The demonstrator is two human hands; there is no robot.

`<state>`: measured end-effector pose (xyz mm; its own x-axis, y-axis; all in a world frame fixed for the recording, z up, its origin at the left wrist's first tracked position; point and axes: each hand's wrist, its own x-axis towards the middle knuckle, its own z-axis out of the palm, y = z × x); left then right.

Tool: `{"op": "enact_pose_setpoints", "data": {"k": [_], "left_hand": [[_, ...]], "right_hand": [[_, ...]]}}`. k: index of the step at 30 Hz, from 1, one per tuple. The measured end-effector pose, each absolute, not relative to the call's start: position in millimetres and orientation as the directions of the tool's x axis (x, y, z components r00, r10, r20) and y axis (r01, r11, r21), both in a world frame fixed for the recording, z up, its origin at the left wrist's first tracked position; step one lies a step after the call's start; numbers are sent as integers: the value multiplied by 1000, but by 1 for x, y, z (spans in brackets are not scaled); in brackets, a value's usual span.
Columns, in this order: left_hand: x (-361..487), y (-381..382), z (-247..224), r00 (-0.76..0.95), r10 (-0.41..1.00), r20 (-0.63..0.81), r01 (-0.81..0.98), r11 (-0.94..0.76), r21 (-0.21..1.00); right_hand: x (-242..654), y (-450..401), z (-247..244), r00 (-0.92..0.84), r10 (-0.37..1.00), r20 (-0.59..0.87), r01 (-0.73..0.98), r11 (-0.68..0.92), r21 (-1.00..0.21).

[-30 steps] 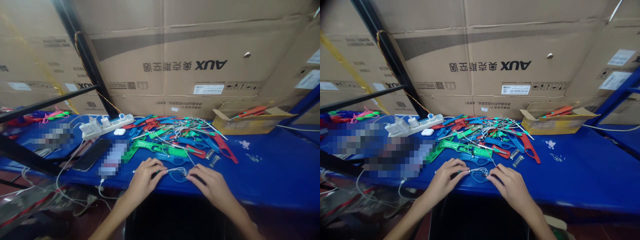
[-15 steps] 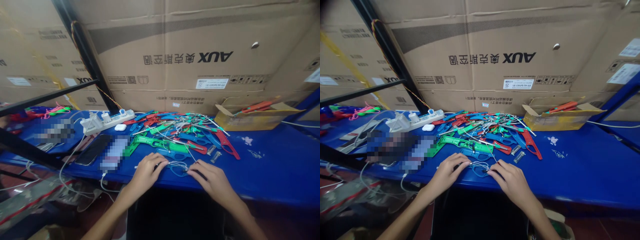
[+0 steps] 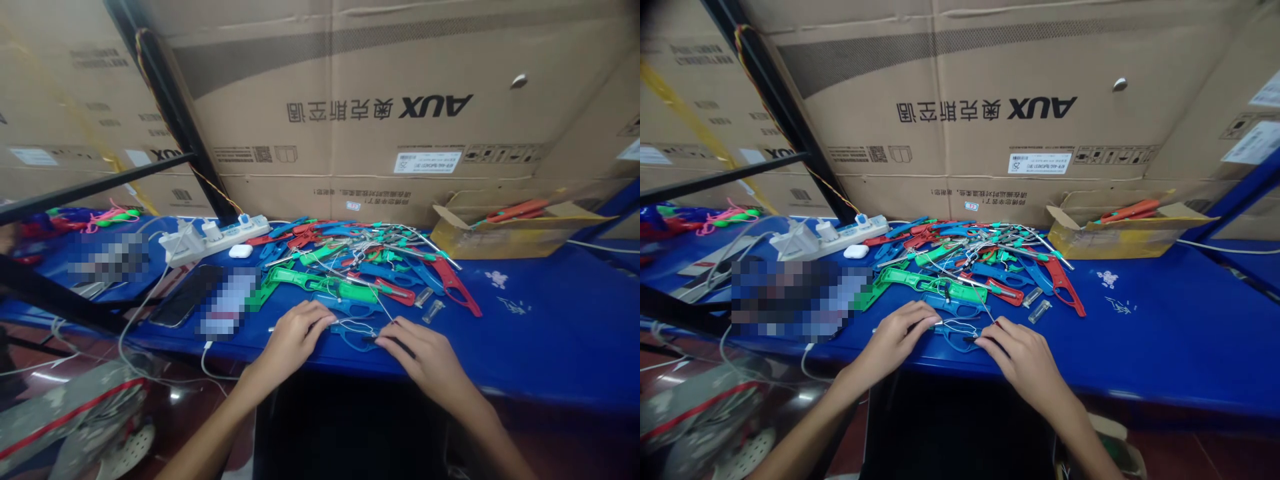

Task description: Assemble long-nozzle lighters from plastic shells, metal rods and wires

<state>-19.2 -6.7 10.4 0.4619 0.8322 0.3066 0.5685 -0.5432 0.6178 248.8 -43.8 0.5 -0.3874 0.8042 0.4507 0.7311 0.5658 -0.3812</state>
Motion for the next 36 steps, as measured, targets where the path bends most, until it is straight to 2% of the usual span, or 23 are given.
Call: {"op": "enact_pose_setpoints", "data": {"k": [6, 18, 28, 36], "left_hand": [[-22, -8, 9, 477, 826, 301, 539, -545, 642], [-22, -10, 5, 472, 828, 302, 583, -550, 598], [-21, -11, 1, 465, 809, 359, 633, -588, 505], [-21, -7, 1, 448, 835, 320, 623, -548, 558]], "right_hand": [[250, -44, 0, -392, 801, 452, 735, 568, -371], [249, -45, 2, -406, 802, 438, 737, 571, -363], [250, -45, 3, -408, 810, 421, 730, 567, -382], [250, -42, 2, -437, 791, 427, 711, 595, -376]]}}
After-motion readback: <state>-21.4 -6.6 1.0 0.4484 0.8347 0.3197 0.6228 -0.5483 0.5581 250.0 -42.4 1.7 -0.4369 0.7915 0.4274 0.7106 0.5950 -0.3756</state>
